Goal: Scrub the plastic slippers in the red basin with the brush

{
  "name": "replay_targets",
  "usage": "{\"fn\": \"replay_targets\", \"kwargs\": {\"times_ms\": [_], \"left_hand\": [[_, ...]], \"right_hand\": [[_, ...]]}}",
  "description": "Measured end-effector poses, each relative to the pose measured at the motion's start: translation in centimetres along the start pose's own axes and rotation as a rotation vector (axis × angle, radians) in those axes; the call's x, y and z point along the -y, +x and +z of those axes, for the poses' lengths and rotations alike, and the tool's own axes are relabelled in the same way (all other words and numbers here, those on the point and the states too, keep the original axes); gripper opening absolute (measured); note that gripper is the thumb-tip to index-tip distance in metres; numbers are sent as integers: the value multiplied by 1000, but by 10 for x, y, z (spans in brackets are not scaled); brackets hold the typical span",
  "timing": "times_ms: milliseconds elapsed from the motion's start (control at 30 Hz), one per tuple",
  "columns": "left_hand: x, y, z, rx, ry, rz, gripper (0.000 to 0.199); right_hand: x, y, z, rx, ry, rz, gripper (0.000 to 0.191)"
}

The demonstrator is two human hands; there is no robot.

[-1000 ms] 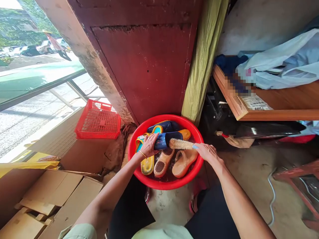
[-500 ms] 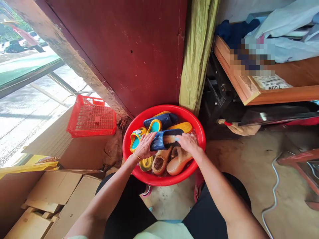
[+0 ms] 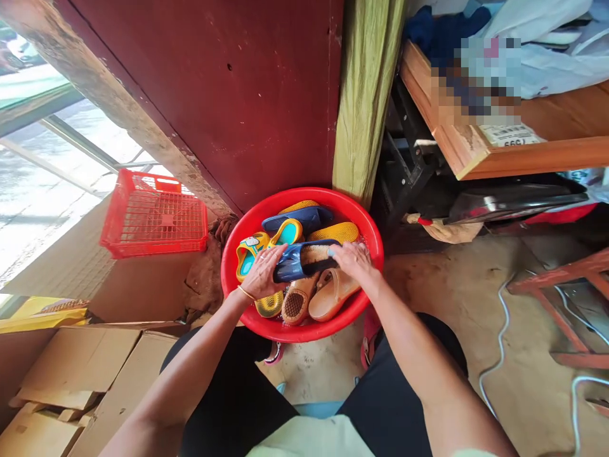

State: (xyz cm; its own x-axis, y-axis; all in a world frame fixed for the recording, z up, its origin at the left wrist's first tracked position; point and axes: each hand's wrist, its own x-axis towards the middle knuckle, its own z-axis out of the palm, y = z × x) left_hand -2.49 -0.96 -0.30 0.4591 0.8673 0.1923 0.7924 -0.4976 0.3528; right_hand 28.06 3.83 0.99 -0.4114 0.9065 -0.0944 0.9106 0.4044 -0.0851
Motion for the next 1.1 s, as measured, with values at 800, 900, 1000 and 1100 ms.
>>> {"fn": "replay_targets", "kwargs": {"times_ms": [800,900,1000,1100], "left_hand": [[3,-20,-6,-55,109,10,101],[-2,-15,-5,-36,87,55,101],[1,-15,-11,-66,90,14,100],[10,-20,-21,-143,78,-98,102]], "right_hand": [[-17,-23,-6,-64,-85,-25,40],[4,-18,-5,-32,-43,-132,39],[-14,-17,-8,-34,-39,11,36],[-52,-21,-15,-143,-28,232,37]]}}
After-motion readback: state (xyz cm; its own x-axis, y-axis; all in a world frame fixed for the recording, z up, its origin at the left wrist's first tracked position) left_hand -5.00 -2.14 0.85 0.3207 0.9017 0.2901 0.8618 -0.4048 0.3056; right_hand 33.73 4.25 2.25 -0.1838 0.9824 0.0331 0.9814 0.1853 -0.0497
